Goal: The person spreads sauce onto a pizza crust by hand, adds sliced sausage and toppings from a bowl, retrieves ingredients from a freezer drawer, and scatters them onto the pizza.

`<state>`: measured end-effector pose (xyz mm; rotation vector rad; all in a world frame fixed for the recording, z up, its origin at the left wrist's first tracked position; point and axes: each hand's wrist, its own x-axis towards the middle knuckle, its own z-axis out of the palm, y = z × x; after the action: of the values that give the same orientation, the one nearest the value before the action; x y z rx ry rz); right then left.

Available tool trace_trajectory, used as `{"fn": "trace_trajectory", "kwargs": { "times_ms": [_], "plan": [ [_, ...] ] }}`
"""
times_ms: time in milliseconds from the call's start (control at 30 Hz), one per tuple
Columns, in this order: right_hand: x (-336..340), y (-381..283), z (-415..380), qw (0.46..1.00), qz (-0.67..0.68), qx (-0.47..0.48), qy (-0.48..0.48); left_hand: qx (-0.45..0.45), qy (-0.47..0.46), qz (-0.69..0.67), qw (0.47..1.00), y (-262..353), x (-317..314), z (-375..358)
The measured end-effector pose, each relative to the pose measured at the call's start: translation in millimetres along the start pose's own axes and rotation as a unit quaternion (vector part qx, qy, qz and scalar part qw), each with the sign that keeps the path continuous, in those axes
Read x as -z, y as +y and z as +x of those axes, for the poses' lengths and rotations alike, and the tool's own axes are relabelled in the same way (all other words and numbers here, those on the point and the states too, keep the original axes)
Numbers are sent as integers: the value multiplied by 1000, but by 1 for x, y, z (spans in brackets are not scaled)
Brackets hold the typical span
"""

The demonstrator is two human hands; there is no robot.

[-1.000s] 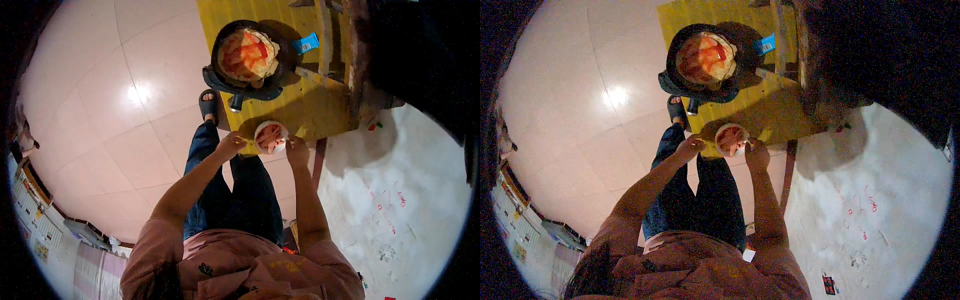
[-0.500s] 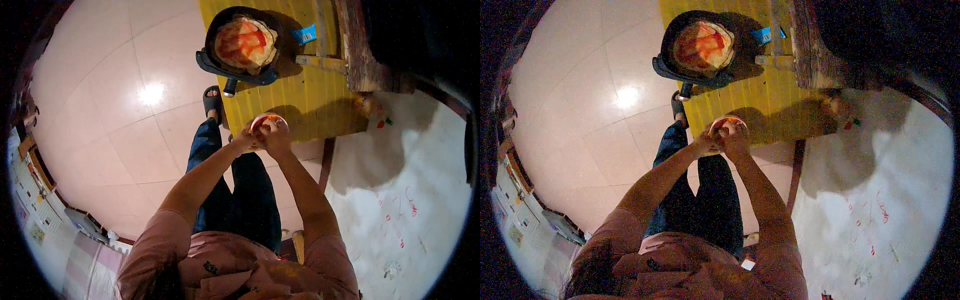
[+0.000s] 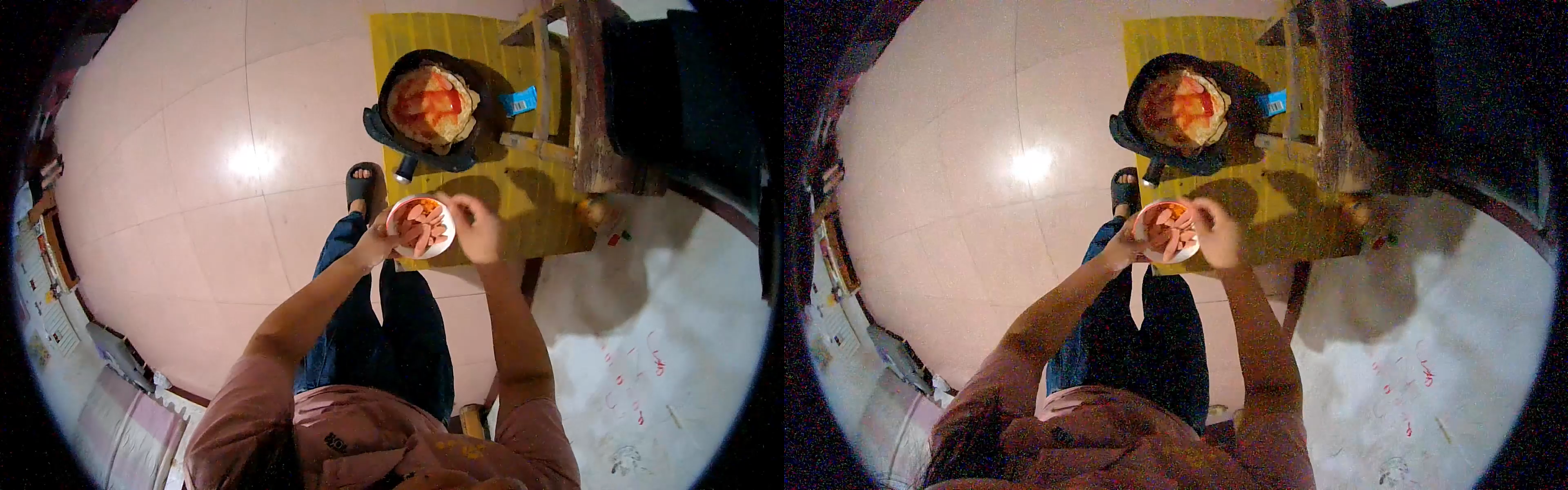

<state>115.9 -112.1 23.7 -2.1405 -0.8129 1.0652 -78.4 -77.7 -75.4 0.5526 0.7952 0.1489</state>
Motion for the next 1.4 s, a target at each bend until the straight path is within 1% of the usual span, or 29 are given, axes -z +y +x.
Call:
{"fn": "trace_trajectory", "kwargs": {
  "times_ms": [67,100,133,200,233,333,367,467,500,567,600,633,733,767,800,833,867,933,967,1033,1067,1100,1133,1167,1267,1400],
  "plan": [
    [3,-21,39,999,23,13,30,47,34,15,998,32,-4,-22],
    [-6,-14,62,998,15,14,65,45,36,-49,997,34,1,-23],
    [-18,-3,86,995,7,14,100,59,46,-37,997,42,3,-26],
    [-36,4,130,993,-47,28,108,87,65,-11,994,62,4,-34],
    [-44,4,150,990,-73,35,113,74,63,-9,995,59,9,-32],
    [-64,-2,197,991,-73,-29,110,86,37,51,994,62,26,-36],
    [-70,-3,206,992,-57,-34,109,98,24,40,994,59,36,-35],
    [-82,0,230,993,-8,-48,104,93,28,-69,993,44,52,-32],
    [-83,-7,236,995,11,-32,93,105,48,-66,991,48,51,-33],
    [-77,-16,234,988,-101,-77,90,83,27,-45,995,55,52,-35],
    [-70,-32,225,978,-157,-100,90,73,14,-35,997,57,52,-36],
    [-67,-33,219,961,-242,-95,93,70,10,-22,997,57,53,-35],
    [-54,-19,201,961,-240,-76,113,55,-5,10,998,60,53,-35],
    [-46,-16,191,959,-240,-87,123,47,-11,15,999,63,52,-37],
    [-40,-15,179,969,-210,-45,125,38,-18,22,999,70,50,-38],
    [-33,-11,169,976,-179,-4,125,72,23,47,996,83,41,-38],
    [-28,-8,154,981,-147,35,124,70,23,23,997,95,34,-40],
    [-19,-37,118,986,-107,79,100,64,28,-21,997,114,26,-45],
    [-13,-59,97,987,-84,103,88,46,29,-12,998,118,22,-49],
    [-6,-109,54,997,-65,38,34,3,23,12,1000,130,17,-49],
    [-1,-124,43,992,-108,62,-21,-6,28,24,999,131,18,-44],
    [-9,-110,35,981,-94,170,-25,-16,31,36,999,129,17,-41],
    [-14,-115,31,967,-91,223,-81,-25,33,48,998,133,13,-37],
    [-14,-126,28,956,-148,168,-191,-32,46,-8,998,138,6,-37],
    [-27,-130,26,891,-309,303,-139,-37,47,-2,998,154,-3,-33],
    [-35,-116,35,883,-344,278,-157,-67,70,1,995,177,-22,-28]
  ]
}}
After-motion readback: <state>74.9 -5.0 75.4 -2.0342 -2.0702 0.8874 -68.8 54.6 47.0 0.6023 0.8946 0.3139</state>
